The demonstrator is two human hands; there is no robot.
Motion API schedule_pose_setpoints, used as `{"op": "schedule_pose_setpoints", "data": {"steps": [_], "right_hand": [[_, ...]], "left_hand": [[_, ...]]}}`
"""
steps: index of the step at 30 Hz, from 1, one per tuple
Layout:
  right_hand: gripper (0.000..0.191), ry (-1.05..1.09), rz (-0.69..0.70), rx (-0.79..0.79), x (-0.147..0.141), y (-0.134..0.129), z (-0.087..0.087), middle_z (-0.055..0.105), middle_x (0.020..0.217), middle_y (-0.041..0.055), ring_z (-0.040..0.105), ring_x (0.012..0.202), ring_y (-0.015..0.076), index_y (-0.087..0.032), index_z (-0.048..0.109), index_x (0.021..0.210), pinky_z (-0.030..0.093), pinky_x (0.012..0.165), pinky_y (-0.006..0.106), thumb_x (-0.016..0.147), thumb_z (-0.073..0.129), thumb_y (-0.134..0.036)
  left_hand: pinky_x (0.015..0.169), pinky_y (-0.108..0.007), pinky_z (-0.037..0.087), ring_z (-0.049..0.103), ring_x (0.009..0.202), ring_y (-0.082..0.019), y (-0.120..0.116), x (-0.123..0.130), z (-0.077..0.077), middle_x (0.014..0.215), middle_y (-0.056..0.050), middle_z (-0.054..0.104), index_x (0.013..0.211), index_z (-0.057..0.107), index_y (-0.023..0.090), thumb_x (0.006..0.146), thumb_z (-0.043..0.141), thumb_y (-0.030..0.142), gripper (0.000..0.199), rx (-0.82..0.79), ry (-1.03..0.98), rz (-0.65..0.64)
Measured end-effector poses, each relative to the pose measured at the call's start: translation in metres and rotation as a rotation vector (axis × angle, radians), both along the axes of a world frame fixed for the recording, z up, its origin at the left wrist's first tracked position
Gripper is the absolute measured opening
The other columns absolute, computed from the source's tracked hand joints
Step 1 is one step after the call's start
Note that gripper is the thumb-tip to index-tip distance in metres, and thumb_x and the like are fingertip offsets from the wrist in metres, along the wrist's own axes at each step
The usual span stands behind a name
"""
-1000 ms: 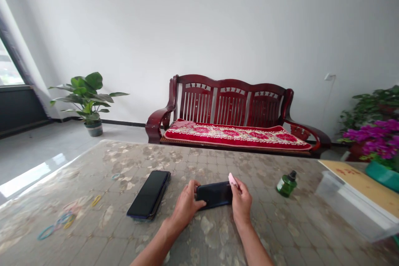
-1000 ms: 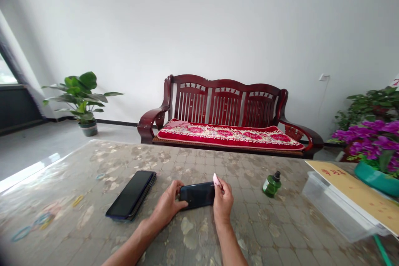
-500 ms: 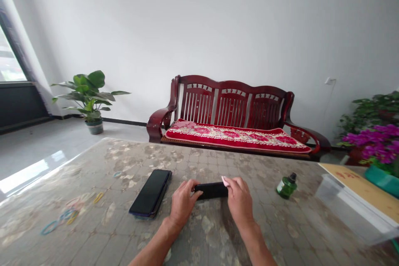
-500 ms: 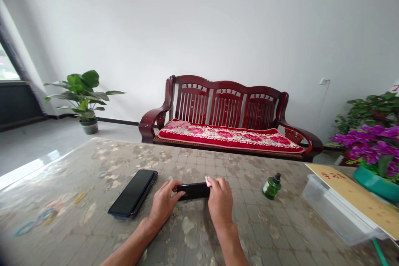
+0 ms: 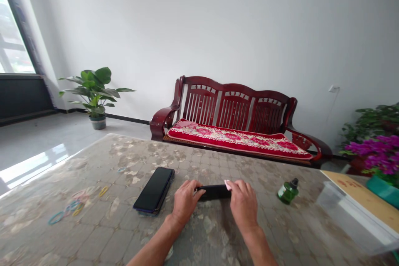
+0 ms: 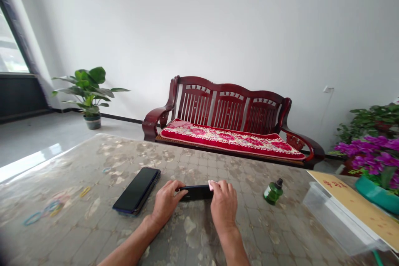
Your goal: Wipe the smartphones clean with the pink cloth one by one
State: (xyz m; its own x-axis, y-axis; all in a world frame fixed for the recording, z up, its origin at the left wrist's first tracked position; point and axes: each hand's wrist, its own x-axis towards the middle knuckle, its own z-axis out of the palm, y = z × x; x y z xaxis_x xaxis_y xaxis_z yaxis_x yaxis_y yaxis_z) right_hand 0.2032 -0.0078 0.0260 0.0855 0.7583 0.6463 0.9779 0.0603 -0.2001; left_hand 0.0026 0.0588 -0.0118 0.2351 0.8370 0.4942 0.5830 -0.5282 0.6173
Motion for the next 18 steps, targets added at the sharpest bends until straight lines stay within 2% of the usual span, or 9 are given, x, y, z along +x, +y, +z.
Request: {"op": "schedule_pose_setpoints", "data": {"steps": [2,4,7,9,11,16,18], "right_hand": [[0.025,-0.006,-0.009,-0.012,-0.004,0.000,0.001,0.062,0.084,0.0041,0.053,0.078,0.0211,-0.028,0.069,0.104,0.037,0.074,0.035,0.095,0.048,-0.017],[0.024,-0.022,0.011,-0.040,-0.020,0.000,0.004,0.062,0.086,0.0040,0.053,0.081,0.0213,-0.027,0.069,0.101,0.036,0.074,0.035,0.094,0.049,-0.016],[0.024,-0.053,0.091,-0.064,-0.048,0.001,0.010,0.063,0.088,0.0034,0.053,0.083,0.0210,-0.029,0.069,0.103,0.035,0.074,0.034,0.095,0.051,-0.016],[0.024,-0.070,0.122,-0.064,-0.057,0.000,0.011,0.063,0.088,0.0030,0.053,0.084,0.0208,-0.030,0.069,0.105,0.035,0.074,0.033,0.095,0.051,-0.017],[0.024,-0.069,0.121,-0.065,-0.052,-0.001,0.011,0.063,0.089,0.0029,0.053,0.084,0.0208,-0.031,0.069,0.105,0.035,0.074,0.033,0.095,0.052,-0.017],[0.027,-0.021,0.022,-0.030,-0.006,-0.004,0.006,0.063,0.085,0.0042,0.052,0.078,0.0211,-0.029,0.069,0.104,0.037,0.074,0.035,0.096,0.046,-0.017],[0.029,-0.009,-0.011,-0.020,0.002,-0.004,0.005,0.063,0.083,0.0044,0.051,0.076,0.0215,-0.028,0.069,0.102,0.037,0.074,0.035,0.097,0.044,-0.016]], "left_hand": [[0.073,-0.030,0.048,0.064,0.080,-0.021,0.000,0.001,0.000,0.079,-0.001,0.068,0.084,0.064,0.023,0.086,0.063,0.026,0.003,0.010,-0.003,-0.002],[0.073,-0.030,0.048,0.064,0.079,-0.021,-0.001,0.002,0.001,0.079,-0.001,0.067,0.083,0.064,0.023,0.086,0.064,0.025,0.003,0.016,-0.005,-0.006],[0.072,-0.030,0.048,0.064,0.078,-0.021,-0.003,0.002,0.004,0.078,-0.001,0.067,0.081,0.064,0.024,0.085,0.065,0.026,0.005,0.020,0.003,-0.014],[0.072,-0.029,0.048,0.064,0.078,-0.021,-0.004,0.002,0.006,0.077,-0.001,0.067,0.080,0.065,0.024,0.085,0.066,0.027,0.005,0.024,0.010,-0.017],[0.071,-0.029,0.048,0.064,0.078,-0.021,-0.004,0.001,0.005,0.077,-0.001,0.067,0.080,0.064,0.024,0.084,0.066,0.027,0.005,0.029,0.018,-0.016],[0.072,-0.030,0.047,0.064,0.080,-0.021,-0.003,0.001,-0.001,0.078,0.000,0.068,0.081,0.063,0.024,0.084,0.066,0.023,0.004,0.050,0.014,-0.025],[0.072,-0.029,0.047,0.064,0.079,-0.021,-0.002,0.002,-0.002,0.078,0.000,0.067,0.082,0.063,0.024,0.085,0.066,0.023,0.004,0.054,0.010,-0.027]]}}
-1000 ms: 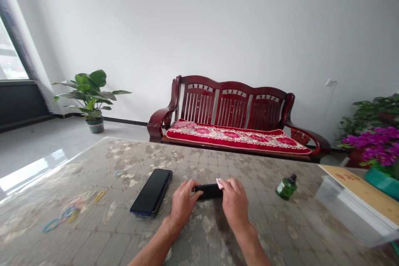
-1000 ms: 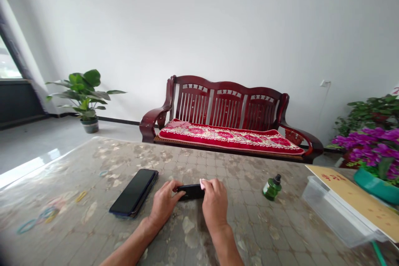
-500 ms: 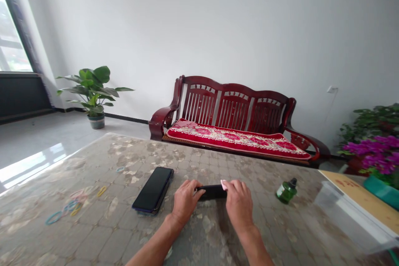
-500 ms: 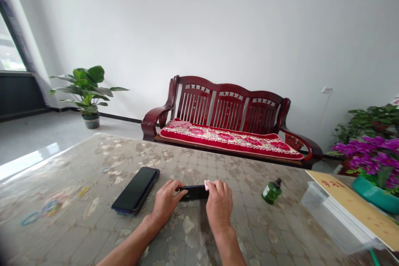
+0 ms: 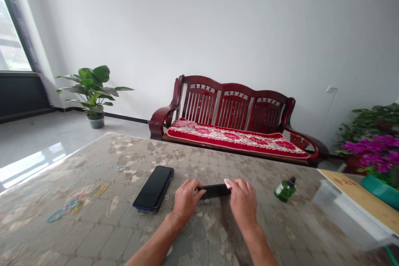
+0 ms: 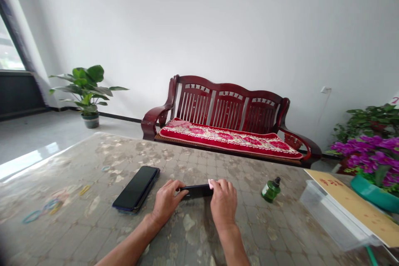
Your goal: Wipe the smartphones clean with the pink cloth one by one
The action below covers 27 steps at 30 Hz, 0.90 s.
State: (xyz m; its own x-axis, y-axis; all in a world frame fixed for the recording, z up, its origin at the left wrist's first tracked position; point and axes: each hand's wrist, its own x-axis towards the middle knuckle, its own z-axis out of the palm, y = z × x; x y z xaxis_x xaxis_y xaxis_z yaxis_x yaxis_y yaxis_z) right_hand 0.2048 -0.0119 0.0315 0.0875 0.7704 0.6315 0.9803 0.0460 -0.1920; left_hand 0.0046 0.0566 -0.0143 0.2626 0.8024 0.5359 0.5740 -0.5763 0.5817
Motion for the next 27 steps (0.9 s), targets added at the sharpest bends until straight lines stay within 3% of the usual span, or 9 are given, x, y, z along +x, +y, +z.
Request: {"op": "schedule_pose_setpoints", "data": {"steps": [3,8,17,24,27], "right_hand": [[0.026,-0.008,0.008,-0.017,-0.017,0.001,0.002,0.062,0.084,0.0044,0.052,0.079,0.0218,-0.027,0.069,0.099,0.036,0.074,0.035,0.095,0.047,-0.015],[0.025,-0.061,0.156,-0.058,-0.059,0.001,0.006,0.064,0.090,0.0029,0.053,0.086,0.0211,-0.030,0.069,0.105,0.035,0.075,0.033,0.095,0.052,-0.015],[0.029,-0.070,-0.042,0.001,0.001,0.003,-0.001,0.064,0.088,0.0058,0.051,0.081,0.0229,-0.027,0.072,0.102,0.034,0.073,0.035,0.092,0.049,-0.011],[0.027,-0.050,0.136,-0.038,-0.039,0.001,0.001,0.063,0.089,0.0031,0.053,0.084,0.0202,-0.030,0.069,0.108,0.035,0.075,0.032,0.094,0.052,-0.013],[0.027,-0.044,0.097,-0.027,-0.029,0.001,0.002,0.063,0.089,0.0034,0.053,0.084,0.0210,-0.030,0.070,0.105,0.035,0.075,0.033,0.093,0.053,-0.013]], "left_hand": [[0.072,-0.029,0.047,0.064,0.079,-0.020,-0.001,0.001,0.001,0.078,0.000,0.067,0.081,0.063,0.024,0.085,0.066,0.023,0.005,-0.001,-0.001,-0.004],[0.071,-0.029,0.046,0.063,0.078,-0.020,-0.004,0.000,0.005,0.077,0.000,0.067,0.081,0.063,0.023,0.087,0.066,0.023,0.006,0.013,0.007,-0.027],[0.070,-0.029,0.045,0.063,0.078,-0.020,0.000,0.000,0.001,0.078,0.001,0.067,0.081,0.062,0.023,0.084,0.068,0.021,0.007,-0.002,0.018,-0.010],[0.069,-0.028,0.045,0.063,0.078,-0.020,-0.002,0.000,0.003,0.077,0.001,0.067,0.081,0.062,0.022,0.083,0.069,0.019,0.008,0.019,0.023,-0.022],[0.069,-0.028,0.045,0.063,0.078,-0.020,-0.002,-0.001,0.004,0.077,0.001,0.067,0.081,0.062,0.022,0.083,0.069,0.019,0.008,0.025,0.033,-0.022]]}}
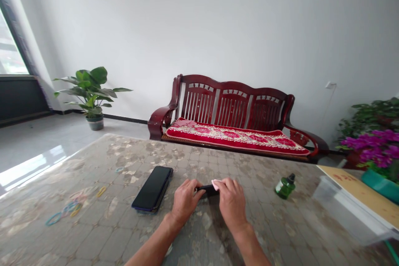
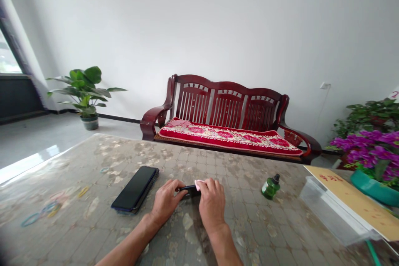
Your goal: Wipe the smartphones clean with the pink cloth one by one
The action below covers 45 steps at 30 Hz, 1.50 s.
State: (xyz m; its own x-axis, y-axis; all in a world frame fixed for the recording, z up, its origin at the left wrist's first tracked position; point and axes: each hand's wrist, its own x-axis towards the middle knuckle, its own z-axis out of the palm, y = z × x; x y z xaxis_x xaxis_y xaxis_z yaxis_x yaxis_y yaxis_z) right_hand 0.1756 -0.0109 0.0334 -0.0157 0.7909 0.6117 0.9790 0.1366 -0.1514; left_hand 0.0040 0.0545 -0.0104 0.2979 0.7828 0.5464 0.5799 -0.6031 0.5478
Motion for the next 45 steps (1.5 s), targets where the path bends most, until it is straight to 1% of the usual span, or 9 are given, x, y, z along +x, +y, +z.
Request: {"op": "schedule_pose_setpoints", "data": {"steps": [4,8,15,21,25,30,35,39,45], "right_hand": [[0.031,0.043,-0.127,0.037,0.038,0.003,-0.004,0.065,0.089,0.0058,0.053,0.081,0.0223,-0.027,0.072,0.102,0.035,0.073,0.033,0.090,0.050,-0.009],[0.033,0.209,-0.156,0.018,0.059,0.009,-0.014,0.066,0.090,0.0055,0.056,0.085,0.0221,-0.027,0.074,0.101,0.039,0.075,0.031,0.087,0.049,-0.010],[0.030,0.674,-0.143,0.031,0.064,0.021,-0.036,0.068,0.092,0.0066,0.064,0.087,0.0215,-0.023,0.075,0.098,0.047,0.076,0.029,0.086,0.048,-0.030],[0.038,0.800,-0.169,0.024,0.065,0.023,-0.054,0.070,0.094,0.0090,0.064,0.089,0.0233,-0.021,0.075,0.099,0.049,0.077,0.031,0.085,0.047,-0.042],[0.042,0.829,-0.171,0.022,0.064,0.023,-0.063,0.070,0.091,0.0104,0.064,0.087,0.0248,-0.019,0.075,0.097,0.049,0.077,0.034,0.085,0.045,-0.046],[0.043,0.846,-0.155,0.041,0.061,0.023,-0.066,0.070,0.090,0.0105,0.065,0.087,0.0253,-0.019,0.075,0.097,0.050,0.077,0.034,0.088,0.045,-0.048],[0.039,0.834,-0.075,0.068,0.052,0.020,-0.062,0.070,0.094,0.0083,0.064,0.090,0.0228,-0.022,0.074,0.098,0.050,0.081,0.033,0.092,0.045,-0.047],[0.037,0.774,-0.034,0.118,0.044,0.017,-0.052,0.068,0.095,0.0078,0.063,0.090,0.0211,-0.024,0.073,0.103,0.050,0.083,0.031,0.096,0.043,-0.046],[0.034,0.748,-0.008,0.097,0.041,0.014,-0.046,0.067,0.097,0.0065,0.063,0.095,0.0207,-0.024,0.072,0.102,0.048,0.085,0.031,0.097,0.044,-0.044]], "left_hand": [[0.069,-0.027,0.044,0.063,0.078,-0.019,0.002,-0.002,0.002,0.077,0.001,0.066,0.082,0.062,0.022,0.083,0.070,0.019,0.009,-0.017,0.032,0.002],[0.070,-0.026,0.043,0.063,0.079,-0.019,0.006,-0.006,0.010,0.077,0.002,0.066,0.085,0.063,0.023,0.083,0.070,0.018,0.009,-0.044,0.129,-0.045],[0.077,-0.029,0.042,0.062,0.091,-0.021,0.005,-0.006,0.038,0.094,-0.001,0.071,0.099,0.065,0.024,0.089,0.065,0.018,0.012,-0.048,0.361,-0.148],[0.080,-0.032,0.043,0.062,0.095,-0.025,0.000,0.009,0.064,0.094,-0.004,0.071,0.100,0.066,0.022,0.088,0.064,0.016,0.013,-0.056,0.595,-0.137],[0.081,-0.033,0.044,0.062,0.096,-0.026,0.001,0.028,0.074,0.096,-0.007,0.071,0.098,0.067,0.019,0.090,0.064,0.019,0.009,-0.051,0.717,-0.153],[0.082,-0.033,0.044,0.062,0.099,-0.027,0.003,0.054,0.073,0.097,-0.009,0.071,0.097,0.067,0.018,0.093,0.063,0.025,0.009,-0.034,0.761,-0.180],[0.079,-0.032,0.044,0.063,0.095,-0.026,0.003,0.071,0.068,0.094,-0.008,0.071,0.095,0.067,0.017,0.096,0.059,0.027,0.013,0.005,0.744,-0.178],[0.078,-0.032,0.043,0.062,0.092,-0.025,0.002,0.068,0.064,0.092,-0.007,0.070,0.094,0.065,0.018,0.098,0.054,0.025,0.014,0.044,0.685,-0.180],[0.077,-0.032,0.042,0.059,0.088,-0.023,0.004,0.049,0.057,0.089,-0.005,0.069,0.094,0.064,0.021,0.100,0.049,0.027,0.017,0.110,0.466,-0.129]]}}
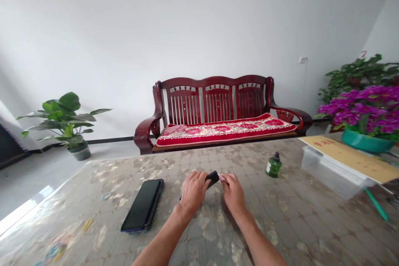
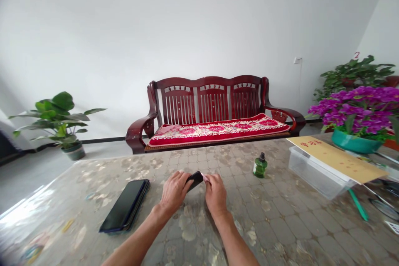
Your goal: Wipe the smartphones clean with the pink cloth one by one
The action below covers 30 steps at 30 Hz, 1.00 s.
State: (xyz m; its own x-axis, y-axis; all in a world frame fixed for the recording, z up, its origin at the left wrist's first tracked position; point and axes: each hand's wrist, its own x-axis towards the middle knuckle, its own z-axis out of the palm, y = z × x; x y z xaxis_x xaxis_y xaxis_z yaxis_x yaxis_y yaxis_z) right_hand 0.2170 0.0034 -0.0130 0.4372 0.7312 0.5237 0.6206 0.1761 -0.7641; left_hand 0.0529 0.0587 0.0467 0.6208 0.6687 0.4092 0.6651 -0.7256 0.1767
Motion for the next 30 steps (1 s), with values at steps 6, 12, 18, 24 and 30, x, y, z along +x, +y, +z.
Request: {"op": "schedule_pose_setpoints", "data": {"steps": [6,12,18,24,30], "right_hand": [[0.036,0.176,0.024,0.009,-0.006,0.006,0.003,0.067,0.092,0.0068,0.063,0.088,0.0211,-0.021,0.072,0.098,0.048,0.081,0.031,0.093,0.048,-0.047],[0.032,0.151,0.072,0.007,-0.023,0.001,0.012,0.068,0.090,0.0062,0.063,0.084,0.0201,-0.021,0.073,0.099,0.047,0.076,0.029,0.092,0.049,-0.042],[0.026,0.151,0.126,-0.100,-0.030,-0.001,0.004,0.069,0.083,0.0051,0.064,0.080,0.0215,-0.024,0.076,0.085,0.047,0.074,0.030,0.086,0.054,-0.038],[0.039,0.773,0.052,0.037,-0.024,0.015,-0.008,0.075,0.091,0.0060,0.067,0.083,0.0247,-0.017,0.074,0.095,0.052,0.071,0.032,0.072,0.065,-0.048],[0.040,0.819,0.096,0.048,-0.036,0.015,-0.023,0.076,0.097,0.0073,0.068,0.091,0.0252,-0.017,0.072,0.099,0.052,0.081,0.033,0.071,0.069,-0.046]], "left_hand": [[0.076,-0.032,0.045,0.061,0.087,-0.023,0.004,-0.003,-0.011,0.089,-0.005,0.069,0.099,0.064,0.022,0.096,0.050,0.028,0.015,-0.023,-0.319,0.108],[0.077,-0.033,0.047,0.062,0.086,-0.023,0.005,0.002,-0.026,0.087,-0.004,0.068,0.095,0.063,0.022,0.092,0.049,0.033,0.018,-0.084,-0.606,0.143],[0.066,-0.030,0.047,0.062,0.069,-0.021,0.019,0.004,-0.035,0.074,-0.001,0.066,0.087,0.063,0.020,0.083,0.056,0.048,0.030,-0.426,-0.947,0.258],[0.054,-0.027,0.047,0.061,0.060,-0.020,0.026,0.007,-0.054,0.068,-0.004,0.067,0.081,0.064,0.014,0.070,0.065,0.063,0.050,-0.712,-1.170,0.269],[0.052,-0.027,0.048,0.065,0.059,-0.022,0.021,0.014,-0.068,0.067,-0.005,0.069,0.079,0.067,0.013,0.069,0.067,0.060,0.048,-0.768,-1.113,0.308]]}}
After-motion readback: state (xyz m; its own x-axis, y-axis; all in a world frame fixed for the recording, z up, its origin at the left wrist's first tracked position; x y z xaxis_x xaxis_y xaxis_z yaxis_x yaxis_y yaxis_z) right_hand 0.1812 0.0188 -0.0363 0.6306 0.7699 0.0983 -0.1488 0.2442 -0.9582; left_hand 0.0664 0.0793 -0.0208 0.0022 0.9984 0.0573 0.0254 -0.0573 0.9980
